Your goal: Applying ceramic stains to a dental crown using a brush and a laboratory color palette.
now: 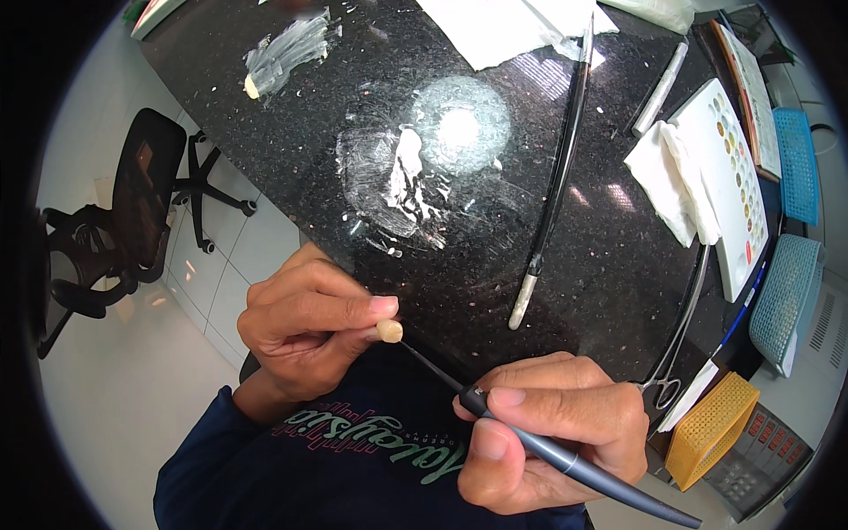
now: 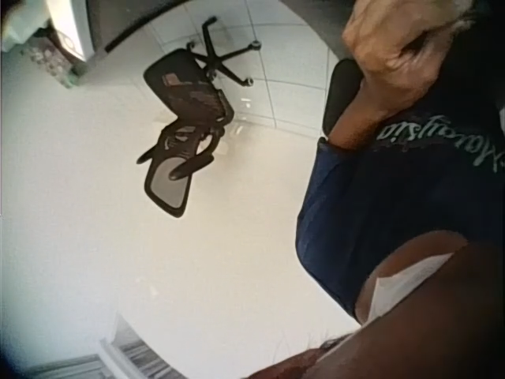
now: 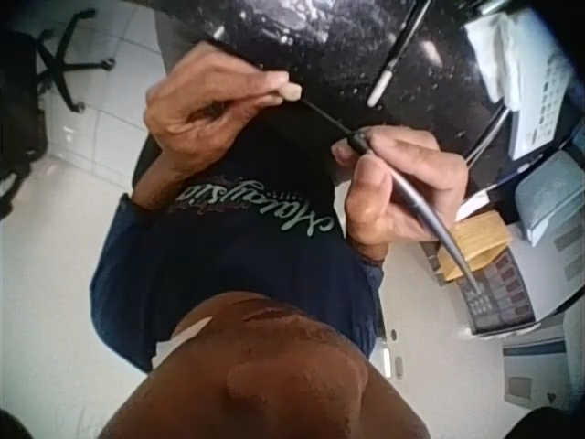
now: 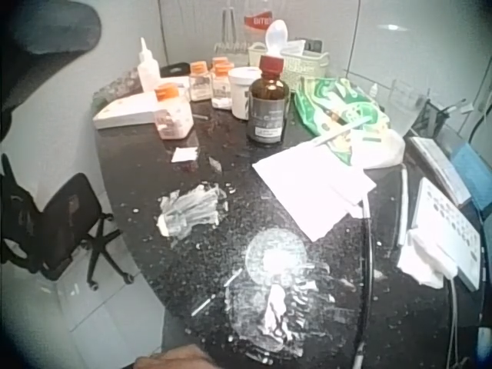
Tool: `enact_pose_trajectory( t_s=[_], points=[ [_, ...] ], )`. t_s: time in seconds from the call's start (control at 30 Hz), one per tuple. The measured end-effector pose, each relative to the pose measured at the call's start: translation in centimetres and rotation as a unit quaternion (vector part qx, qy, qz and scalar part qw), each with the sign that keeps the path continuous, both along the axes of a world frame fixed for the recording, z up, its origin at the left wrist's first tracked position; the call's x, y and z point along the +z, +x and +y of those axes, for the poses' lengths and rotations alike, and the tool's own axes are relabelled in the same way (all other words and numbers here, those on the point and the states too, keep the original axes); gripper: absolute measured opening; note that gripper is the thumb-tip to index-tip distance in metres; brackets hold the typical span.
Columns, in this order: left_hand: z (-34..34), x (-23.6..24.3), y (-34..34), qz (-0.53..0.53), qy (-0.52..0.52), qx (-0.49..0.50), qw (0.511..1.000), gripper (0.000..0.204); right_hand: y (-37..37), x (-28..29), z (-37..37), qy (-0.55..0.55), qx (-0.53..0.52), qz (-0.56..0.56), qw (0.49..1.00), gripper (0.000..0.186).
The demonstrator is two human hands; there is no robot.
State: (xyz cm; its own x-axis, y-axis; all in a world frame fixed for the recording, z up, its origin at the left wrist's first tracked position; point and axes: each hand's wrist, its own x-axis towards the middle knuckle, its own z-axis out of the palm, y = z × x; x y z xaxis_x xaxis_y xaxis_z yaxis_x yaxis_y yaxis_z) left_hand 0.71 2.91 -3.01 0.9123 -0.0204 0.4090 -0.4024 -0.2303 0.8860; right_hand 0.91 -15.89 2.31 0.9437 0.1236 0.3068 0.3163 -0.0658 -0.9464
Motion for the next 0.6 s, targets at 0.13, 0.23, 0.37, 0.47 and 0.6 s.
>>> enact_pose_trajectory(
  t_s=[0.13,0.23,0.37,0.47,0.6],
  points=[
    [-0.04,0.18,0.09,0.006,-0.002,0.001,1.0,0.025,-0.05,-0.06,-0.02,0.01,0.003,0.003,1.0,0.024],
    [0.01,0.06,-0.06,0.004,0.0,0.003,1.0,0.021,-0.01,-0.05,-0.02,0.015,0.011,0.0,1.0,0.024],
    [0.0,0.22,0.06,0.005,0.002,0.003,1.0,0.024,0.1,-0.05,0.06,0.016,0.011,-0.011,1.0,0.024],
    [0.0,0.2,0.05,0.006,-0.001,0.003,1.0,0.025,0.05,-0.13,0.08,0.019,0.007,-0.014,1.0,0.025],
    [0.05,0.34,0.17,0.005,0.007,-0.002,1.0,0.025,0.1,-0.05,0.03,0.008,0.005,-0.01,1.0,0.025]
  ],
)
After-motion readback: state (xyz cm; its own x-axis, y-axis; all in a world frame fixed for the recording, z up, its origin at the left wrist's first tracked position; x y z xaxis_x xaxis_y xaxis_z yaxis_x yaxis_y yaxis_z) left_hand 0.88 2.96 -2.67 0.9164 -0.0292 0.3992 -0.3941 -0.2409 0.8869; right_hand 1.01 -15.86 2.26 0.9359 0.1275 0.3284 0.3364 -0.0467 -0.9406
